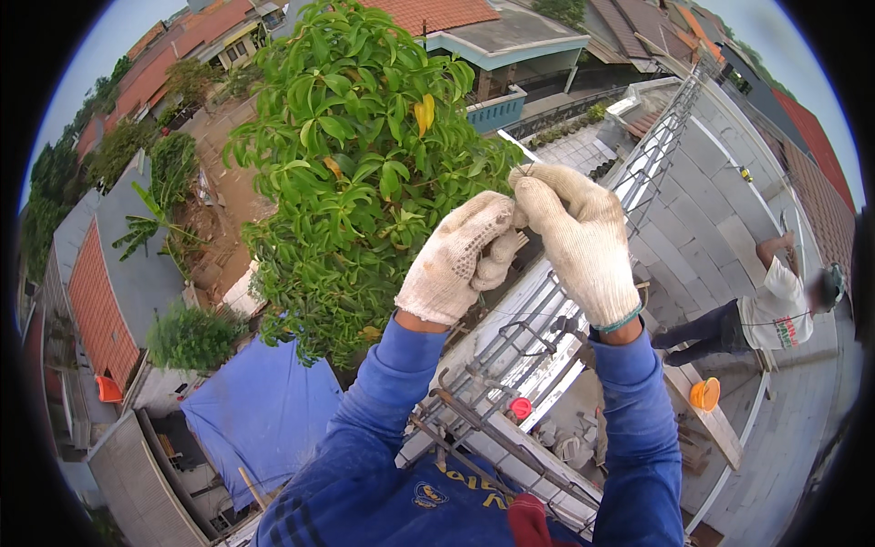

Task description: The person assembles a rebar cage on a rooftop by hand, using pliers to twist wire ties around the intersections of the steel bars. The worker secures multiple joints along the length of the structure, ensuring the grid is tightly bound.

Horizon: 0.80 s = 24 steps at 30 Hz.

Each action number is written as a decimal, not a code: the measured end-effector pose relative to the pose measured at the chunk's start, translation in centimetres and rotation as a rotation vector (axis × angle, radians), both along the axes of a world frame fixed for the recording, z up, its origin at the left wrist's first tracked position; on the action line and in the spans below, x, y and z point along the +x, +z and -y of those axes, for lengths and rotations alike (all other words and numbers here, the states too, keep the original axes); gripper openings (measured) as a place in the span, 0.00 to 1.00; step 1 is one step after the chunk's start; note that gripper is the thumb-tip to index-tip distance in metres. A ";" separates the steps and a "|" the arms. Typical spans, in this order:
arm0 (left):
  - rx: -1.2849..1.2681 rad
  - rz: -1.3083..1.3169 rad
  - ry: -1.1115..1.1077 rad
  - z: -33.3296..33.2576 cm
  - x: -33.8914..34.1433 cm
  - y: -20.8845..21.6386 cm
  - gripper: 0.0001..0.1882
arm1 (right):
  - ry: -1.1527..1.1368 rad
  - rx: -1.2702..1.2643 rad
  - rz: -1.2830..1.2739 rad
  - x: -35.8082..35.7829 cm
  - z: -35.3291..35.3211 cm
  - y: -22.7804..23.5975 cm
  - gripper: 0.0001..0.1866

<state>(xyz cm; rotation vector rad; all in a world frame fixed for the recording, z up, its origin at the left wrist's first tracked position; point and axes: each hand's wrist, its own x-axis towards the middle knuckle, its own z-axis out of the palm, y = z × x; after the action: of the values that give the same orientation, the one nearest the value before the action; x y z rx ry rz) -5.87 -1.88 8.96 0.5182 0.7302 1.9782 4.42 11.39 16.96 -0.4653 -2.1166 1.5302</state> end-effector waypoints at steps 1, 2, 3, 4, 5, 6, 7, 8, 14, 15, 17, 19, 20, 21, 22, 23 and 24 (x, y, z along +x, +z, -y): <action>-0.003 0.010 0.016 -0.1 0.1 0.0 0.14 | -0.023 0.018 -0.004 0.0 -0.1 -0.2 0.18; -0.014 0.052 0.017 -0.2 0.1 -0.1 0.14 | -0.046 0.036 -0.008 0.0 -0.2 -0.4 0.18; -0.025 0.094 0.018 -0.3 0.1 -0.2 0.14 | -0.069 0.054 -0.013 0.0 -0.3 -0.5 0.18; -0.037 0.136 0.020 -0.4 0.1 -0.3 0.14 | -0.079 0.033 -0.003 0.1 -0.1 -0.3 0.18; -0.031 0.126 0.010 -0.4 0.0 -0.4 0.14 | -0.089 0.012 0.008 0.3 0.2 0.1 0.18; -0.025 0.116 0.001 -0.4 -0.1 -0.5 0.14 | -0.097 -0.010 0.020 0.4 0.3 0.4 0.18; -0.019 0.105 -0.008 -0.5 -0.2 -0.6 0.14 | -0.111 0.053 -0.024 0.3 0.3 0.1 0.18; -0.021 0.106 -0.010 -0.5 -0.2 -0.8 0.14 | -0.125 0.115 -0.065 0.2 0.1 -0.3 0.18; -0.060 0.054 0.037 -0.8 0.2 0.5 0.15 | -0.182 0.164 -0.132 0.0 -1.0 -2.4 0.18; -0.124 -0.073 0.092 -0.7 0.4 0.8 0.14 | -0.188 0.161 -0.134 0.0 -1.0 -2.5 0.18; -0.255 -0.327 0.204 -0.6 0.8 1.7 0.14 | -0.225 0.184 -0.077 0.0 -0.3 -1.7 0.18; -0.340 -0.563 0.307 -0.8 1.4 2.0 0.13 | -0.247 0.218 -0.054 -0.2 0.0 -1.3 0.18; -0.384 -0.675 0.351 -0.8 2.1 1.9 0.13 | -0.256 0.241 -0.051 -0.1 0.2 -1.3 0.18; -0.366 -0.794 0.439 -1.0 2.3 2.0 0.13 | -0.265 0.265 -0.047 0.0 0.2 -1.4 0.18; -0.348 -0.914 0.526 -1.4 2.1 2.1 0.13 | -0.267 0.331 -0.099 -0.2 -0.4 -1.9 0.19; -0.331 -1.028 0.598 -1.8 2.1 1.8 0.12 | -0.248 0.320 -0.078 0.2 -0.5 -1.6 0.19; -0.309 -0.882 0.539 -1.9 1.4 1.5 0.12 | -0.202 0.296 -0.091 0.2 -0.5 -1.7 0.18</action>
<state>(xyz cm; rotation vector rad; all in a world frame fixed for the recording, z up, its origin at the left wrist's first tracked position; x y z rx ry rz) -4.50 0.07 10.48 1.1074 1.8450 2.0066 4.63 11.86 15.27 -0.4755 -2.1075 1.0848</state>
